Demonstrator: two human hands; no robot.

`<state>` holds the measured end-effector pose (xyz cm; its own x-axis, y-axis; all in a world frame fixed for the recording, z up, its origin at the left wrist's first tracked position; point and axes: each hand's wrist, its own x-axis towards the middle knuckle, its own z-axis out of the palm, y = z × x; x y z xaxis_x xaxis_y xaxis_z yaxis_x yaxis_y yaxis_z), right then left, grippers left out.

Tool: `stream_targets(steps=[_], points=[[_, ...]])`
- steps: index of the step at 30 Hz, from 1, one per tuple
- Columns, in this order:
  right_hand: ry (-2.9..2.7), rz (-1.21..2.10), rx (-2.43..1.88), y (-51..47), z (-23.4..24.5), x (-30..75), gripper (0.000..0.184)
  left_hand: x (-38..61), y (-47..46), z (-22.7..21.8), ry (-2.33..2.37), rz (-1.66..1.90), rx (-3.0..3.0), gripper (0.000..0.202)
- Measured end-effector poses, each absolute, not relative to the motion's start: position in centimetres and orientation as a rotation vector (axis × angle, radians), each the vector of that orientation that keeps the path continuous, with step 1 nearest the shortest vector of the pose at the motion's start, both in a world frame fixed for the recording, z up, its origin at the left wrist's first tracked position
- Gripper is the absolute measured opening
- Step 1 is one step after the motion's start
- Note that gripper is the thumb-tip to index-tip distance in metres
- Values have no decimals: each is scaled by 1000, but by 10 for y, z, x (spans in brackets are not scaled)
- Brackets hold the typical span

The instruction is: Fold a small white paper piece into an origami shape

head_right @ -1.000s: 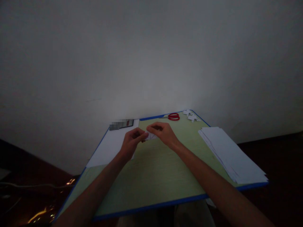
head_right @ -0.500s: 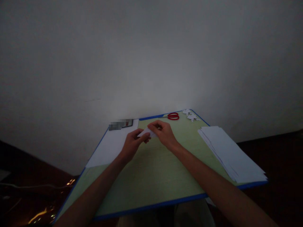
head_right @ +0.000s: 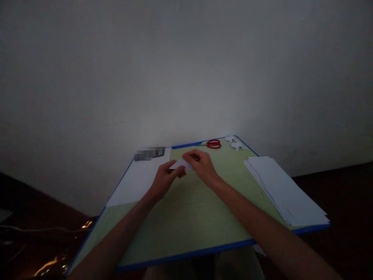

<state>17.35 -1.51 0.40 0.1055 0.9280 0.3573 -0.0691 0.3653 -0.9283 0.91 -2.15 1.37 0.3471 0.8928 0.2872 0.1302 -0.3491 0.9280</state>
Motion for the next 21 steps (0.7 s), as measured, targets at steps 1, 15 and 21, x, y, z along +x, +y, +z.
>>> stream_targets(steps=[1,15,21], points=[[-1234,916,-916,-15,4,173,27,9,-22,14,916,1084,1728,26],[-1226,866,-922,-14,8,175,27,10,-21,12,929,1079,1718,36],[-1247,909,-915,-15,7,173,31,8,-20,10,888,997,1731,40]])
